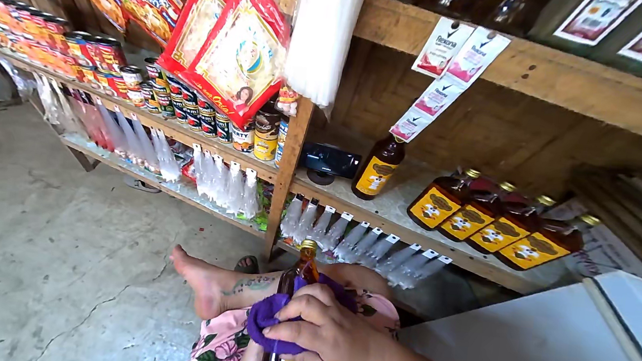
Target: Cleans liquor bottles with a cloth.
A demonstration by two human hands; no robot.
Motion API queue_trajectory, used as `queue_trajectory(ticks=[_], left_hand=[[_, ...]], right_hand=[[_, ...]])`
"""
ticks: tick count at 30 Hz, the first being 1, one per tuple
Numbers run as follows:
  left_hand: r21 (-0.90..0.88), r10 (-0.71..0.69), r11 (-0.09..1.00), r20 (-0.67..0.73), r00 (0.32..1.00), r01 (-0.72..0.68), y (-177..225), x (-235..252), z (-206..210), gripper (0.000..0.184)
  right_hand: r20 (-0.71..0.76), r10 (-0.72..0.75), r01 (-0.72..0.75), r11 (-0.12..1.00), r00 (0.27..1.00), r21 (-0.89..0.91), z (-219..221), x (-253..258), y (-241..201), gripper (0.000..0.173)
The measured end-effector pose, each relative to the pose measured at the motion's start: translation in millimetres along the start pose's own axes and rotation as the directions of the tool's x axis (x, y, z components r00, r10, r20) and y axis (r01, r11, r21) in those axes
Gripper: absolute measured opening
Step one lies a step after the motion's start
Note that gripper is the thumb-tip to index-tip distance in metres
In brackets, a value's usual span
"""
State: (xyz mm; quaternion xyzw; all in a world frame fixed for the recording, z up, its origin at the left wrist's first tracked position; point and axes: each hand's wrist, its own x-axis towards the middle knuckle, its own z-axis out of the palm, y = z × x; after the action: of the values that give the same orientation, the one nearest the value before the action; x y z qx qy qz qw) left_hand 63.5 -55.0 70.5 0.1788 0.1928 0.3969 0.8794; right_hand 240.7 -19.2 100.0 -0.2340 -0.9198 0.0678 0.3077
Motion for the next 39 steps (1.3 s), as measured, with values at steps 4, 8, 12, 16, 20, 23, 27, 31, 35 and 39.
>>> queue_trajectory(ticks=[4, 8, 12, 16, 20, 23, 27, 31, 35, 39], left_hand=[[-0.109, 0.049, 0.994, 0.317, 0.947, -0.015, -18.2, 9.6, -47.4, 0.025], [-0.213, 0.143, 0.973, 0.227, 0.963, -0.094, -17.5, 21.2, -42.6, 0.06], [-0.152, 0.213, 0.97, 0.136, 0.967, -0.193, -12.5, 21.9, -29.2, 0.054], [0.015, 0.026, 0.999, 0.252, 0.967, -0.031, -18.9, 7.3, -49.2, 0.027], [0.13, -0.009, 0.992, 0.1, 0.995, -0.004, -11.2, 9.9, -24.5, 0.065], [0.136, -0.029, 0.991, 0.187, 0.982, 0.004, -13.3, 17.1, -35.5, 0.072], [0.073, -0.052, 0.997, 0.316, 0.947, 0.031, -17.1, 20.5, -48.8, 0.075], [-0.002, -0.062, 0.997, 0.445, 0.893, 0.071, -16.7, 23.2, -54.6, 0.074], [-0.082, -0.042, 0.992, 0.514, 0.857, 0.098, -15.8, 25.6, -55.4, 0.073], [-0.161, 0.004, 0.983, 0.513, 0.858, 0.092, -16.4, 27.1, -60.6, 0.077]], right_hand=[[0.084, -0.113, 0.104, 0.989, 0.99, 0.106, 0.1, -0.1, -4.4, 0.025], [0.165, -0.233, 0.191, 0.953, 0.958, 0.235, -1.1, 0.2, -9.2, 0.024], [0.172, -0.248, 0.201, 0.947, 0.953, 0.25, -0.3, 0.0, -8.6, 0.024], [0.029, -0.103, 0.099, 0.989, 0.994, 0.108, 4.2, -3.0, -1.0, 0.024], [-0.141, 0.084, -0.088, 0.996, 0.986, -0.022, 1.4, -3.6, 7.7, 0.028], [-0.256, 0.139, -0.162, 0.984, 0.957, -0.07, 0.1, -4.0, 14.5, 0.03], [-0.372, 0.252, -0.284, 0.958, 0.894, -0.033, -3.7, -6.1, 26.1, 0.031], [-0.405, 0.334, -0.335, 0.94, 0.851, 0.072, -9.8, -10.1, 36.4, 0.031], [-0.368, 0.312, -0.271, 0.949, 0.876, 0.159, -14.5, -13.1, 40.5, 0.029], [-0.286, 0.342, -0.253, 0.917, 0.895, 0.307, -21.4, -21.2, 46.1, 0.024]])
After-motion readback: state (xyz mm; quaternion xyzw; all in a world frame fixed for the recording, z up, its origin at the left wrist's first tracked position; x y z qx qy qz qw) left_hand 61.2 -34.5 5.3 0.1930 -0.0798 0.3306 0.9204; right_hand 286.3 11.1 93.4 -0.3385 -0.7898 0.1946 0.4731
